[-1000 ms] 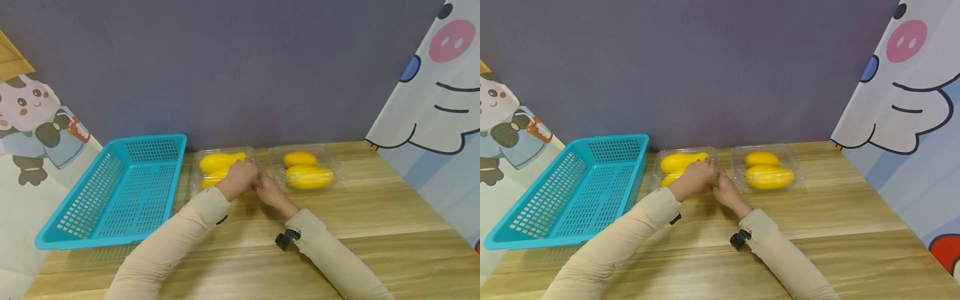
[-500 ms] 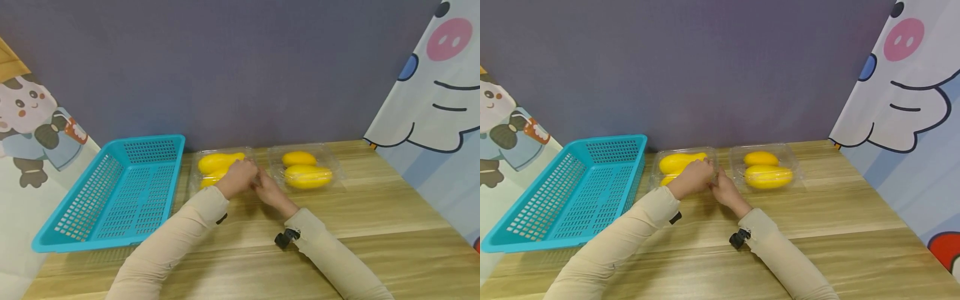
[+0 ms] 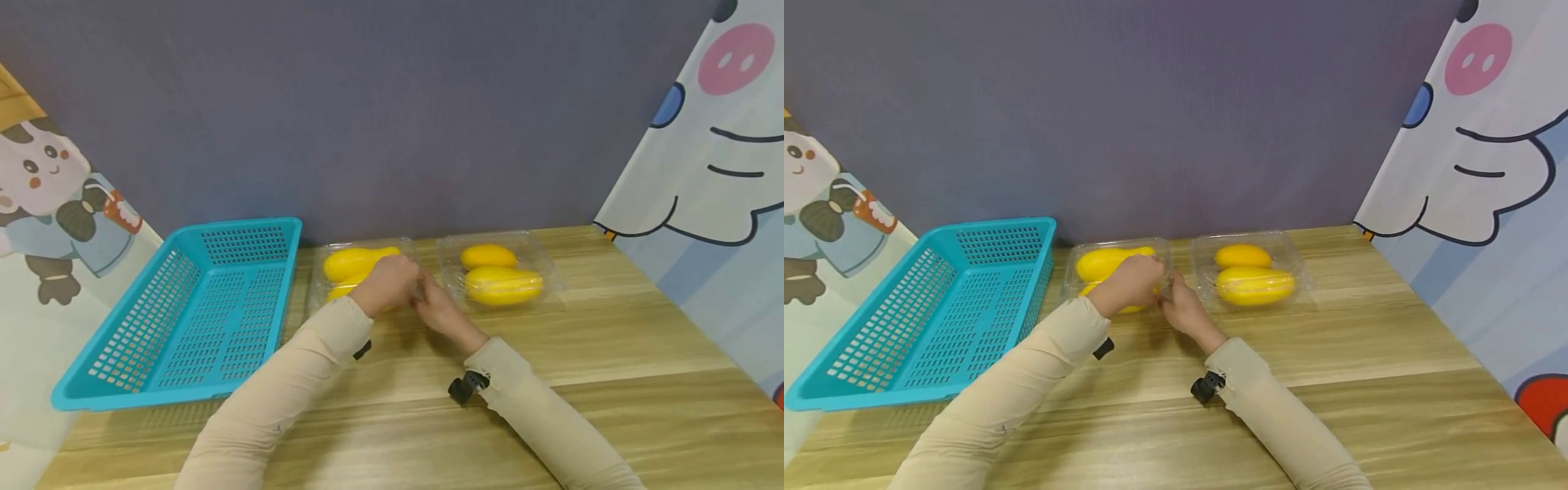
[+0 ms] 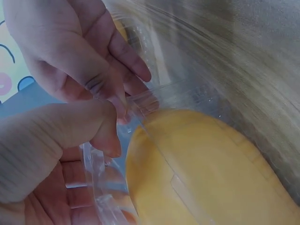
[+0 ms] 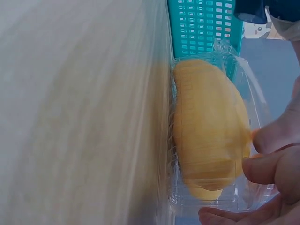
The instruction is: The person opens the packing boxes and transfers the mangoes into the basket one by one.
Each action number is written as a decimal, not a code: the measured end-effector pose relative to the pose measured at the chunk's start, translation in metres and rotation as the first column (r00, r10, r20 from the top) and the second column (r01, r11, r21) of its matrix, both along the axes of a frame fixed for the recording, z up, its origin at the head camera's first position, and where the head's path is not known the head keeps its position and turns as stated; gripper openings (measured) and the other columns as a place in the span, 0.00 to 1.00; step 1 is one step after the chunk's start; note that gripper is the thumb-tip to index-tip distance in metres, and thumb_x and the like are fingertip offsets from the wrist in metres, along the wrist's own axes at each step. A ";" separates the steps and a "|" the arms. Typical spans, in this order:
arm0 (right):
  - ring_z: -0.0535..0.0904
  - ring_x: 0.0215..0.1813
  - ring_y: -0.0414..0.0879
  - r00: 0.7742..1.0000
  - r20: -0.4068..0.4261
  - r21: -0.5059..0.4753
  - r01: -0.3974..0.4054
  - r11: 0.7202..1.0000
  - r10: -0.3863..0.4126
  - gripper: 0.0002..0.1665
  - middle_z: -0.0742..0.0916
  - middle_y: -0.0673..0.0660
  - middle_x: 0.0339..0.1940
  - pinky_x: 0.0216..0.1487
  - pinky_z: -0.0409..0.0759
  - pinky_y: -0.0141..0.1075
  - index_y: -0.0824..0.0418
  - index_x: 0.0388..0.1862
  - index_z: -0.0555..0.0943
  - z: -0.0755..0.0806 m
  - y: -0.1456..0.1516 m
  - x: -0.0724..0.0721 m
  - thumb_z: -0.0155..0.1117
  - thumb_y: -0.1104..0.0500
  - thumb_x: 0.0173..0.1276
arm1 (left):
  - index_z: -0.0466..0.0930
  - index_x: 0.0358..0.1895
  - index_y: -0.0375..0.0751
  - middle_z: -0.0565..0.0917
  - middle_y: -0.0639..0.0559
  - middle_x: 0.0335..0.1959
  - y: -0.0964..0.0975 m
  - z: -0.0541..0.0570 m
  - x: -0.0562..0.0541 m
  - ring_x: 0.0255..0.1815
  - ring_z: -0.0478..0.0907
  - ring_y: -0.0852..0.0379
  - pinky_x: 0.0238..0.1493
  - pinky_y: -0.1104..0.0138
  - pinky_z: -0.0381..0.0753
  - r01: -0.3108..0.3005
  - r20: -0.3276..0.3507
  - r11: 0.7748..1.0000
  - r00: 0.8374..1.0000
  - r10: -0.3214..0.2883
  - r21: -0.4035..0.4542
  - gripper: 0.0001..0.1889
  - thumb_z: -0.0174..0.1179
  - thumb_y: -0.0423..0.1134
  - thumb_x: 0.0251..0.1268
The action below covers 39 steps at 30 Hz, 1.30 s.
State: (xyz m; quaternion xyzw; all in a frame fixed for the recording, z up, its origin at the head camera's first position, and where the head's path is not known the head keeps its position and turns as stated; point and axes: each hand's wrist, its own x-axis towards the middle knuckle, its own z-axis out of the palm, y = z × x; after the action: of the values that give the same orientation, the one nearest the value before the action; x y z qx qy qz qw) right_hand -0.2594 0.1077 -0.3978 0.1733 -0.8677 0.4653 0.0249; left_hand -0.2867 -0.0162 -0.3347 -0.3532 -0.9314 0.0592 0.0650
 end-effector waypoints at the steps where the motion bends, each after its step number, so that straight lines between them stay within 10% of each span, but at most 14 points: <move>1: 0.65 0.67 0.64 1.000 0.008 0.001 0.005 1.000 -0.005 0.37 0.70 0.74 0.64 0.66 0.64 0.53 0.75 0.70 0.51 0.000 0.000 0.000 0.54 0.67 0.67 | 0.85 0.33 0.41 0.84 0.47 0.34 0.000 0.000 -0.001 0.36 0.81 0.50 0.39 0.60 0.81 0.000 -0.001 1.000 1.000 0.000 -0.007 0.08 0.69 0.35 0.47; 21: 0.63 0.67 0.69 0.996 0.074 -0.010 0.045 0.999 -0.044 0.35 0.67 0.80 0.63 0.67 0.61 0.54 0.80 0.68 0.51 0.004 0.002 0.001 0.51 0.66 0.67 | 0.82 0.33 0.36 0.84 0.44 0.35 -0.005 0.016 -0.005 0.40 0.80 0.46 0.45 0.56 0.79 0.040 0.039 0.999 0.998 -0.041 0.028 0.15 0.75 0.38 0.42; 39: 0.64 0.66 0.67 0.991 0.123 0.015 0.054 0.998 -0.056 0.37 0.68 0.79 0.64 0.66 0.64 0.54 0.80 0.68 0.50 0.005 0.002 0.002 0.52 0.63 0.69 | 0.81 0.40 0.41 0.84 0.47 0.35 -0.014 0.015 0.003 0.35 0.81 0.46 0.31 0.57 0.82 -0.085 0.023 0.996 0.996 0.085 0.024 0.16 0.71 0.34 0.44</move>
State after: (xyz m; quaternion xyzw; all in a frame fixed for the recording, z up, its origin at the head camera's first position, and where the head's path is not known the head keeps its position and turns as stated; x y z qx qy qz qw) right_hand -0.2573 0.1094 -0.3926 0.1203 -0.8746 0.4694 -0.0171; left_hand -0.2839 -0.0307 -0.3198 -0.3130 -0.9469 0.0464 0.0568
